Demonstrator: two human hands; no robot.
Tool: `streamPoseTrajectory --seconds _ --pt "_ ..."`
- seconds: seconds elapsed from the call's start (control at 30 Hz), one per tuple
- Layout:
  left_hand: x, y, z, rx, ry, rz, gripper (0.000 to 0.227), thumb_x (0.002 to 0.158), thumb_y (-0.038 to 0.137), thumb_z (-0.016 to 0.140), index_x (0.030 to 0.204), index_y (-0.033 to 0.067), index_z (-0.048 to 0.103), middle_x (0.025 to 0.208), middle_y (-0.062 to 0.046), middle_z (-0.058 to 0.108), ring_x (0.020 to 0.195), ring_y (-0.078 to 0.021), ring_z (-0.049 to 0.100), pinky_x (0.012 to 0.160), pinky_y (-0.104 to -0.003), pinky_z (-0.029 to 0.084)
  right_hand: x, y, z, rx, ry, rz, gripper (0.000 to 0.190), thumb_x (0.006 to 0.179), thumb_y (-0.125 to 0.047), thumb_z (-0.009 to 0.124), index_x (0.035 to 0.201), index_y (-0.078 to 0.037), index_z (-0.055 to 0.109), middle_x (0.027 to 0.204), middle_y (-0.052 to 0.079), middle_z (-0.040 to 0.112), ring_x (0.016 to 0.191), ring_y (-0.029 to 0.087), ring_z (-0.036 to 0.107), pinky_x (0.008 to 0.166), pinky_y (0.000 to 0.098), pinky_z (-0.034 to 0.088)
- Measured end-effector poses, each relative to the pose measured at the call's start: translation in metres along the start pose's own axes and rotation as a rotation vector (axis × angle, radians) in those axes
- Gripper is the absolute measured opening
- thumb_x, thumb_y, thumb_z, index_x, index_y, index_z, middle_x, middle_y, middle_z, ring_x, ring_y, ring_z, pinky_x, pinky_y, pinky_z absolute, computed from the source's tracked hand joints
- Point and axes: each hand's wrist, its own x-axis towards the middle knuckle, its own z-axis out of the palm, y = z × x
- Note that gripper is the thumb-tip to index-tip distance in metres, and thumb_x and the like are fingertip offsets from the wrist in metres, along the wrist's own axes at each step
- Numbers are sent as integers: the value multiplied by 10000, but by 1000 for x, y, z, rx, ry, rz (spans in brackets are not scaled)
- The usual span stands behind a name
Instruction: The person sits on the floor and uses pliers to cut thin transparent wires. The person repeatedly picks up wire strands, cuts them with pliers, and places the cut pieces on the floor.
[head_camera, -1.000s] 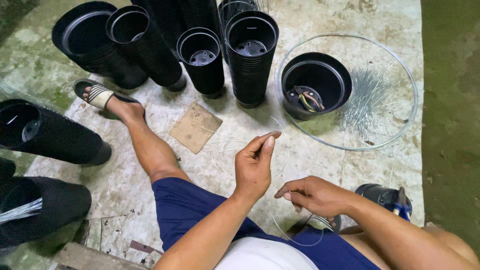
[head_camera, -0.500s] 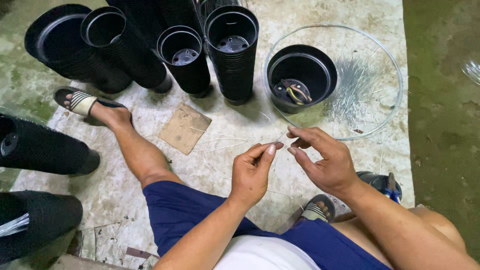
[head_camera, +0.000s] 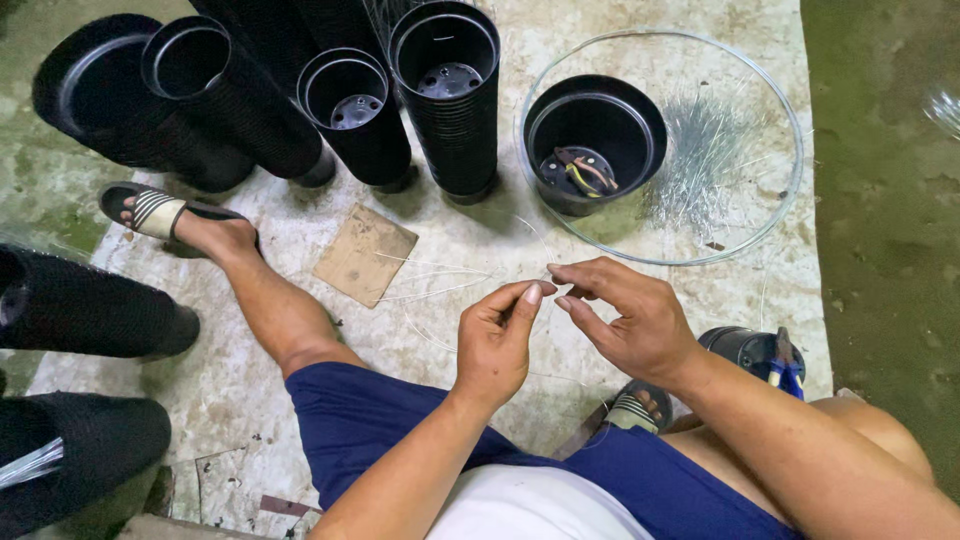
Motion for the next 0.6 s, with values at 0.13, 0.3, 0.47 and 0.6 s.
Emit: streamPoseTrajectory --seconds 0.13,0.3,0.47,0.6 --pt "3 1 -4 5 113 -114 291 1049 227 599 1103 -14 753 648 43 508 549 -23 392 497 -222 314 -7 -3 8 98 -3 140 407 894 -83 750 1279 -11 640 1107 124 763 968 221 769 833 302 592" --pt "15 1 -7 -445 204 -50 268 1074 225 588 1122 -29 659 635 85 378 517 -19 276 474 -239 229 -17 -12 25 -92 -204 23 359 786 -204 818 1104 -59 737 1042 130 772 869 268 746 754 334 580" --pt "18 2 -9 -576 217 -27 247 1077 220 583 1119 -18 634 635 69 349 520 -37 241 477 -245 211 -18 -12 37 -69 -207 250 231 809 -191 801 1015 -89 784 947 90 796 620 220 728 551 324 573" --pt "17 4 -14 -610 175 -37 239 1085 215 571 1126 -12 634 645 64 344 537 -42 243 493 -247 216 -17 -6 37 38 -204 307 126 847 -151 768 949 -85 803 893 63 799 620 165 733 538 298 566"
